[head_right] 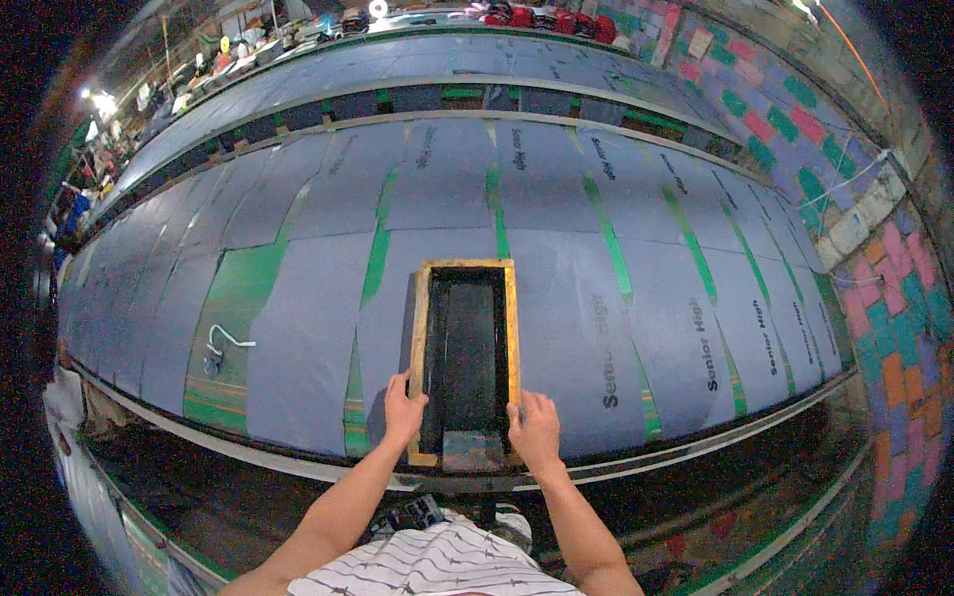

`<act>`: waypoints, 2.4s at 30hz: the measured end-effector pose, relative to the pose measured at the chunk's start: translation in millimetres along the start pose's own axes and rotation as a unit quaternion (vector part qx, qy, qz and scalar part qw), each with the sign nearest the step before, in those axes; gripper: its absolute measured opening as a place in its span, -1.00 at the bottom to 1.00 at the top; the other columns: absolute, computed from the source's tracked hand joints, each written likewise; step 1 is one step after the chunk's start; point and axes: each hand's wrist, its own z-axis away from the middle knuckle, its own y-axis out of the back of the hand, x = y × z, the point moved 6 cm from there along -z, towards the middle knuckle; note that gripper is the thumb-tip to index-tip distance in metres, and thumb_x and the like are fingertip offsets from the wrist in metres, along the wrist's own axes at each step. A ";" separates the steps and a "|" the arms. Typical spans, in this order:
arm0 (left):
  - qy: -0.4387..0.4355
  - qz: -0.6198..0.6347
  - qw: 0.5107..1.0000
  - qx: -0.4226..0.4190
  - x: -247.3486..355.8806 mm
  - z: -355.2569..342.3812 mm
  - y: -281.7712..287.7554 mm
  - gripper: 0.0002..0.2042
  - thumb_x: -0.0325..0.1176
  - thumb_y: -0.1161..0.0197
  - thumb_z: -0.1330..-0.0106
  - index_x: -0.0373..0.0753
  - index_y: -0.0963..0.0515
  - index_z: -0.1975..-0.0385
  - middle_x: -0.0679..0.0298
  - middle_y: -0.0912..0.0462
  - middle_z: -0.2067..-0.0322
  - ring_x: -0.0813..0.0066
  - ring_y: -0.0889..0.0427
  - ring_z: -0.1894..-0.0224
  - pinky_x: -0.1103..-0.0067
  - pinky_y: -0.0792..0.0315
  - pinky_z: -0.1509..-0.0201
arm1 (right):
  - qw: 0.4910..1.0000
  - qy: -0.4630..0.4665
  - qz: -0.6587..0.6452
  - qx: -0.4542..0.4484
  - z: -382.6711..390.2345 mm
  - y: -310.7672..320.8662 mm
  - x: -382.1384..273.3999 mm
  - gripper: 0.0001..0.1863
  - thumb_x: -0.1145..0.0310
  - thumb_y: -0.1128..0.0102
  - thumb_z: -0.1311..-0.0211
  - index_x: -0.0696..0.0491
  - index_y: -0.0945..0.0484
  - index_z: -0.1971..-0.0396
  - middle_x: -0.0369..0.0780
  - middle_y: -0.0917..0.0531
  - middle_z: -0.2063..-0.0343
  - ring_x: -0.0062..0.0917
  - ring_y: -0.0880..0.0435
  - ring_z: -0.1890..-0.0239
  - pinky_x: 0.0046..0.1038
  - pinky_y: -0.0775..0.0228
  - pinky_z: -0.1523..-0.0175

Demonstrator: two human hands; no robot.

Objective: The person uses a squeegee to pull ink across a screen printing frame, repeatedly applying pressure to transfer ink onto a large sheet of material labeled 'Senior High.' The person repositions the frame and continues the squeegee strokes across the surface.

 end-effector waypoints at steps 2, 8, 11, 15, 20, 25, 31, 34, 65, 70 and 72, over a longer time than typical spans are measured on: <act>0.003 -0.007 1.000 -0.009 1.6 0.8 -1.4 -0.43 -0.50 -0.31 -0.05 -0.43 -0.45 -0.16 -0.02 -0.51 0.01 -0.04 -0.53 -0.11 0.31 -0.40 -0.24 | 0.999 -0.038 -0.001 0.013 -4.0 -22.4 35.6 -0.55 0.17 -0.39 -0.23 0.21 -0.62 0.05 0.01 -0.65 0.23 -0.04 -0.62 0.12 -0.10 -0.46 -0.01; 0.022 -0.022 0.999 -0.028 9.8 3.9 3.8 -0.42 -0.47 -0.27 -0.09 -0.46 -0.41 -0.19 -0.04 -0.48 -0.04 -0.07 -0.49 -0.15 0.28 -0.37 -0.27 | 0.987 -0.129 0.002 -0.100 -11.7 -33.1 28.6 -0.58 0.08 -0.35 -0.24 0.19 -0.68 0.19 0.00 -0.64 0.34 -0.05 -0.64 0.23 -0.08 -0.47 0.09; 0.025 -0.026 0.999 -0.032 9.9 3.6 4.0 -0.42 -0.46 -0.28 -0.10 -0.45 -0.40 -0.19 -0.04 -0.48 -0.05 -0.06 -0.49 -0.16 0.28 -0.36 -0.28 | 0.987 -0.126 0.002 -0.099 -9.5 -30.3 26.6 -0.58 0.06 -0.34 -0.24 0.19 -0.68 0.24 0.00 -0.63 0.37 -0.05 -0.64 0.26 -0.08 -0.47 0.13; 0.023 -0.014 0.999 -0.028 5.4 3.4 4.2 -0.43 -0.45 -0.29 -0.11 -0.44 -0.41 -0.18 -0.03 -0.48 -0.05 -0.05 -0.49 -0.15 0.29 -0.37 -0.28 | 0.989 -0.110 0.011 -0.094 -4.3 -36.9 34.9 -0.58 0.07 -0.35 -0.24 0.20 -0.68 0.26 0.00 -0.62 0.38 -0.03 -0.64 0.29 -0.07 -0.46 0.14; 0.017 -0.015 1.000 -0.008 10.1 6.6 6.2 -0.44 -0.45 -0.29 -0.10 -0.41 -0.43 -0.17 -0.01 -0.51 -0.02 -0.04 -0.52 -0.12 0.30 -0.39 -0.25 | 0.988 -0.109 0.005 -0.107 -3.2 -34.2 34.1 -0.59 0.09 -0.32 -0.27 0.20 -0.67 0.23 0.00 -0.61 0.38 -0.03 -0.63 0.29 -0.08 -0.47 0.15; 0.018 0.006 1.000 -0.015 16.3 5.2 10.0 -0.44 -0.48 -0.29 -0.09 -0.44 -0.44 -0.18 0.01 -0.53 -0.02 -0.01 -0.54 -0.12 0.32 -0.41 -0.23 | 0.992 -0.076 -0.017 -0.095 -1.1 -35.4 34.9 -0.65 0.16 -0.29 -0.31 0.18 -0.66 0.17 -0.01 -0.60 0.37 -0.05 -0.63 0.30 -0.09 -0.46 0.18; -0.032 0.036 0.998 0.032 30.9 16.0 21.4 -0.43 -0.55 -0.27 -0.06 -0.46 -0.45 -0.17 0.03 -0.53 -0.05 0.04 -0.56 -0.13 0.37 -0.42 -0.25 | 0.997 -0.044 -0.043 -0.053 5.0 -20.7 22.7 -0.73 0.25 -0.32 -0.29 0.15 -0.65 0.17 -0.06 -0.59 0.39 -0.10 -0.62 0.33 -0.12 -0.45 0.21; -0.043 0.071 0.996 0.045 40.2 19.7 27.1 -0.43 -0.57 -0.27 -0.04 -0.47 -0.46 -0.17 0.04 -0.54 -0.05 0.09 -0.57 -0.12 0.41 -0.42 -0.25 | 0.998 -0.035 -0.050 -0.010 7.8 -12.7 14.4 -0.76 0.30 -0.36 -0.27 0.15 -0.67 0.21 -0.10 -0.56 0.46 -0.19 -0.58 0.41 -0.23 -0.43 0.25; -0.010 0.047 0.999 -0.004 -133.7 -77.0 278.5 -0.40 -0.56 -0.29 0.05 -0.48 -0.50 -0.14 0.02 -0.57 -0.01 0.08 -0.58 -0.08 0.42 -0.41 -0.25 | 0.998 -0.040 -0.021 -0.034 24.6 -213.6 -227.0 -0.72 0.22 -0.36 -0.27 0.15 -0.64 0.25 -0.05 -0.58 0.39 -0.08 -0.61 0.32 -0.13 -0.47 0.21; 0.012 0.049 0.999 0.001 -141.3 -76.8 284.9 -0.40 -0.56 -0.30 0.05 -0.49 -0.50 -0.14 0.01 -0.57 0.00 0.06 -0.59 -0.06 0.40 -0.42 -0.23 | 0.998 -0.045 -0.010 -0.040 25.5 -222.0 -234.6 -0.72 0.21 -0.33 -0.29 0.17 -0.63 0.29 -0.05 -0.57 0.41 -0.09 -0.60 0.30 -0.15 -0.46 0.18; -0.011 0.037 0.999 0.018 -151.5 -75.0 280.8 -0.40 -0.56 -0.30 0.05 -0.49 -0.51 -0.14 0.01 -0.57 0.00 0.06 -0.60 -0.06 0.40 -0.43 -0.22 | 0.998 -0.043 -0.018 -0.047 23.1 -220.3 -235.1 -0.71 0.21 -0.32 -0.30 0.16 -0.64 0.26 -0.05 -0.58 0.40 -0.09 -0.60 0.30 -0.15 -0.46 0.17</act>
